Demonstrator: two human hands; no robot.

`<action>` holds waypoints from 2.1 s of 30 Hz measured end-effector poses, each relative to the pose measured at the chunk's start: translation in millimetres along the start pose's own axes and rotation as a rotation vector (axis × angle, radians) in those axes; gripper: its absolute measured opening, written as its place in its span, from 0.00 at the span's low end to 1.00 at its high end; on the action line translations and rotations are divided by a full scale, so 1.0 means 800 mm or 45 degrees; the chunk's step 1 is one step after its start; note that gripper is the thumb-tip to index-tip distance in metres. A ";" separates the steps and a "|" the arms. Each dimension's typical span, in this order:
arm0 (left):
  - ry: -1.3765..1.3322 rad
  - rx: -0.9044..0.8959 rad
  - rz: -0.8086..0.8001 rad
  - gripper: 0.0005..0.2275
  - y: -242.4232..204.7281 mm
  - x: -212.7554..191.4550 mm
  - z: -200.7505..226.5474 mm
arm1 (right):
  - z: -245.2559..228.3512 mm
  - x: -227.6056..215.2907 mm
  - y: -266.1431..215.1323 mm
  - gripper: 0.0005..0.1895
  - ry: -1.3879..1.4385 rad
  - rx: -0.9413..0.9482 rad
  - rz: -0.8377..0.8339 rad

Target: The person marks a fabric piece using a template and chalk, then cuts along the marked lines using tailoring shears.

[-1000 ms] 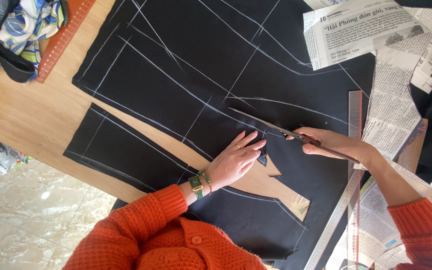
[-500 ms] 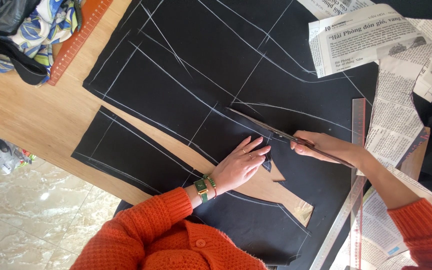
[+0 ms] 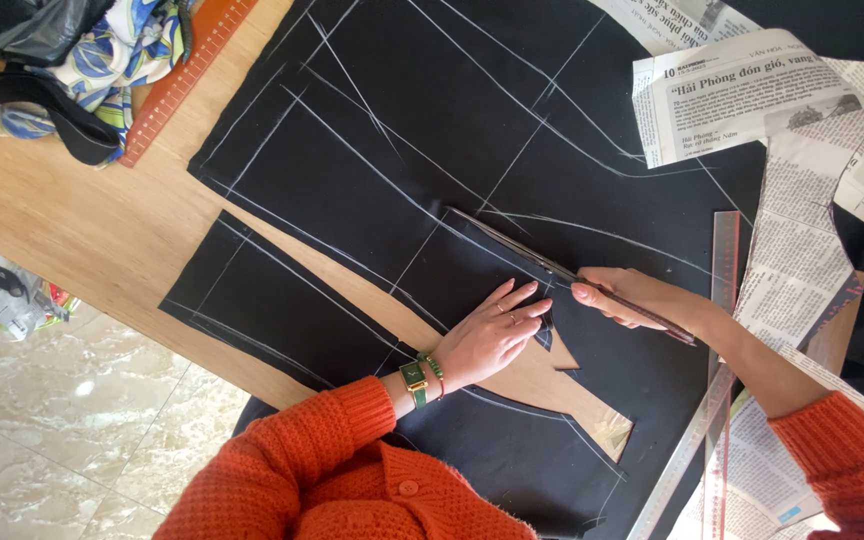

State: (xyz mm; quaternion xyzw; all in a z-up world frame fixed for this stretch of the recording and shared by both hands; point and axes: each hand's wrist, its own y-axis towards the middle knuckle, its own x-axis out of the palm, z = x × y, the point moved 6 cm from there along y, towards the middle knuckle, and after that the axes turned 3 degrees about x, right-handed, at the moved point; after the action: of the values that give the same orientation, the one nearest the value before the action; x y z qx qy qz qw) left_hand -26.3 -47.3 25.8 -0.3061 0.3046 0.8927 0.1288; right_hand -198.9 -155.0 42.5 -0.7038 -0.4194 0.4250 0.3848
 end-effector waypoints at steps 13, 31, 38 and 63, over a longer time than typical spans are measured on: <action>-0.002 0.021 0.072 0.05 -0.003 0.002 0.000 | -0.041 0.025 0.023 0.34 0.201 0.033 -0.060; -0.041 -0.044 0.159 0.04 0.006 -0.013 0.005 | -0.101 0.030 0.049 0.32 0.281 -0.057 -0.019; -0.038 -0.039 0.123 0.05 0.017 -0.035 0.010 | -0.108 0.030 0.047 0.33 0.300 -0.032 0.000; -0.244 -0.046 -0.208 0.03 0.006 -0.018 0.004 | -0.240 0.014 0.059 0.32 0.366 -0.033 -0.099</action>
State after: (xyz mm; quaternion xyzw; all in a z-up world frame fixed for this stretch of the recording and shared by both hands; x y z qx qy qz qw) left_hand -18.3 -49.9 39.1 -0.2457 0.2487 0.9097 0.2240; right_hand -6.1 -196.7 62.6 -0.7455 -0.3923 0.2991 0.4482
